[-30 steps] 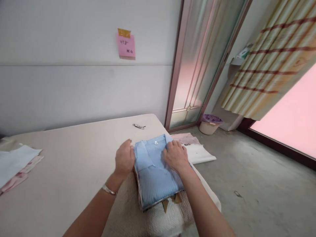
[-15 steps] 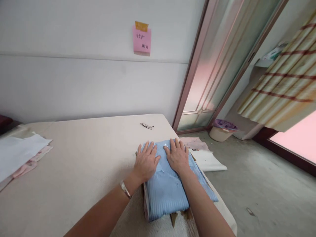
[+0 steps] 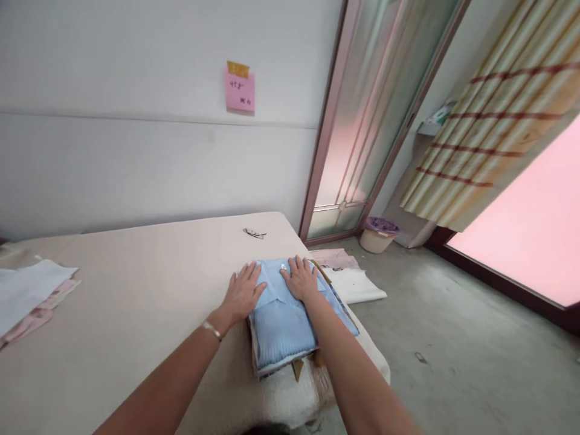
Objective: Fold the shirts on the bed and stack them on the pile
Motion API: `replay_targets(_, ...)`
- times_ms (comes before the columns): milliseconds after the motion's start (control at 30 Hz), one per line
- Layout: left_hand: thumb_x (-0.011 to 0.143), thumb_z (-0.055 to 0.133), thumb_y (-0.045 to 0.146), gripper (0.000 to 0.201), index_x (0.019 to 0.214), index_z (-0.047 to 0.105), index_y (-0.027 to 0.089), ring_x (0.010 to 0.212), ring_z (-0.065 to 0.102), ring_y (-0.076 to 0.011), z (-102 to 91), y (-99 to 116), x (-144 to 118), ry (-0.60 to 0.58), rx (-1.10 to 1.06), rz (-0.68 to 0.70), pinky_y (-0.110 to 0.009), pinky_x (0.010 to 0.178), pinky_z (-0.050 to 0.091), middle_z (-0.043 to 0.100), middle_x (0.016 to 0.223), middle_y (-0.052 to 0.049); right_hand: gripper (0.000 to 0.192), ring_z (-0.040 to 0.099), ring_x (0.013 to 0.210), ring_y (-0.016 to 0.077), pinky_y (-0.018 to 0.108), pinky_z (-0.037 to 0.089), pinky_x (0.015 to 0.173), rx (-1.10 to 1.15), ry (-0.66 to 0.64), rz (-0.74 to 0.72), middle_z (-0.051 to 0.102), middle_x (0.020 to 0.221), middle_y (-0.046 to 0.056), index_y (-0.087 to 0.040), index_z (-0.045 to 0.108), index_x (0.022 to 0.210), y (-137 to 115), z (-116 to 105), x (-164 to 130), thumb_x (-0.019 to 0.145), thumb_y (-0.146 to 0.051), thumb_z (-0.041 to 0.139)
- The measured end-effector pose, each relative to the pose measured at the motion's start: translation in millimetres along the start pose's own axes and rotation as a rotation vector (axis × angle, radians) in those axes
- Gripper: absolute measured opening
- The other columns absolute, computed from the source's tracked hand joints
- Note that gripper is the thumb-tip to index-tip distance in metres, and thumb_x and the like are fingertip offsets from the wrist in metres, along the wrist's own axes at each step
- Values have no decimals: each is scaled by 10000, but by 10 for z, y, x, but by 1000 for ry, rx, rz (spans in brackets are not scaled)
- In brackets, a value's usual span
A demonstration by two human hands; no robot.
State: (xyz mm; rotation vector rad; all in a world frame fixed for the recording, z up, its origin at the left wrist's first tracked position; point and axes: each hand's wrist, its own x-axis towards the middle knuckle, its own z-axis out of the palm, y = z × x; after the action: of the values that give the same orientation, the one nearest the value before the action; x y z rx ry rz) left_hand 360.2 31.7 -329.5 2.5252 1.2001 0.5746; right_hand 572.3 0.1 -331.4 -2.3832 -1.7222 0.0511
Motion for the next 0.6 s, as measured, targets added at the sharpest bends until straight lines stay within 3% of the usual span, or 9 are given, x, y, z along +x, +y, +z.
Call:
replay_targets(100, 990, 462, 430, 558, 1520, 425, 259, 1518, 243, -343, -435, -184, -483, 68, -76, 35, -606, 1203, 153, 321, 1634, -123, 634, 202, 1514, 347, 608, 180, 1168, 32, 71, 21, 295, 1642, 119, -219, 363, 1553, -120, -323, -339, 1020, -562, 339)
replay_targets(233, 907, 602, 458, 455, 1333, 635, 302, 1419, 430, -331, -934, -758, -1416, 121, -281, -79, -518, 1215, 211, 509, 1520, -96, 595, 220, 1514, 325, 538, 201, 1187, 65, 167, -71, 379, 1602, 117, -210, 425, 1524, -568, -518, -1038, 1027, -523, 333)
replay_targets(333, 810, 712, 481, 390, 1165, 729, 322, 1303, 547, -341, -1238, -1350, -2055, 217, -318, -208, -469, 1187, 309, 607, 1424, -69, 575, 199, 1522, 317, 543, 186, 1193, 30, 168, -197, 331, 1631, 83, -242, 423, 1531, -900, -358, -1449, 1023, -503, 357)
replay_targets(467, 859, 582, 530, 419, 1120, 711, 228, 1277, 567, -354, -1619, -2090, -2610, 284, -15, -328, -501, 1154, 360, 633, 1371, -126, 589, 223, 1508, 372, 619, 168, 1170, -96, 74, -201, 294, 1643, 110, -216, 419, 1540, -1025, 5, -1699, 993, -433, 448)
replay_targets(533, 925, 445, 514, 486, 1155, 668, 150, 1281, 563, -349, -1793, -2318, -2793, 319, 166, -427, -501, 1118, 396, 618, 1359, -183, 597, 267, 1485, 401, 634, 211, 1144, -140, 44, -187, 357, 1610, 143, -182, 460, 1511, -1072, 84, -1733, 978, -451, 474)
replay_targets(600, 972, 356, 457, 476, 1168, 634, 124, 1232, 600, -307, -1926, -2440, -2922, 341, 255, -580, -444, 1072, 438, 655, 1274, -184, 573, 297, 1470, 404, 635, 242, 1127, -138, 114, -197, 423, 1569, 156, -178, 494, 1477, -1246, 56, -1717, 978, -457, 462)
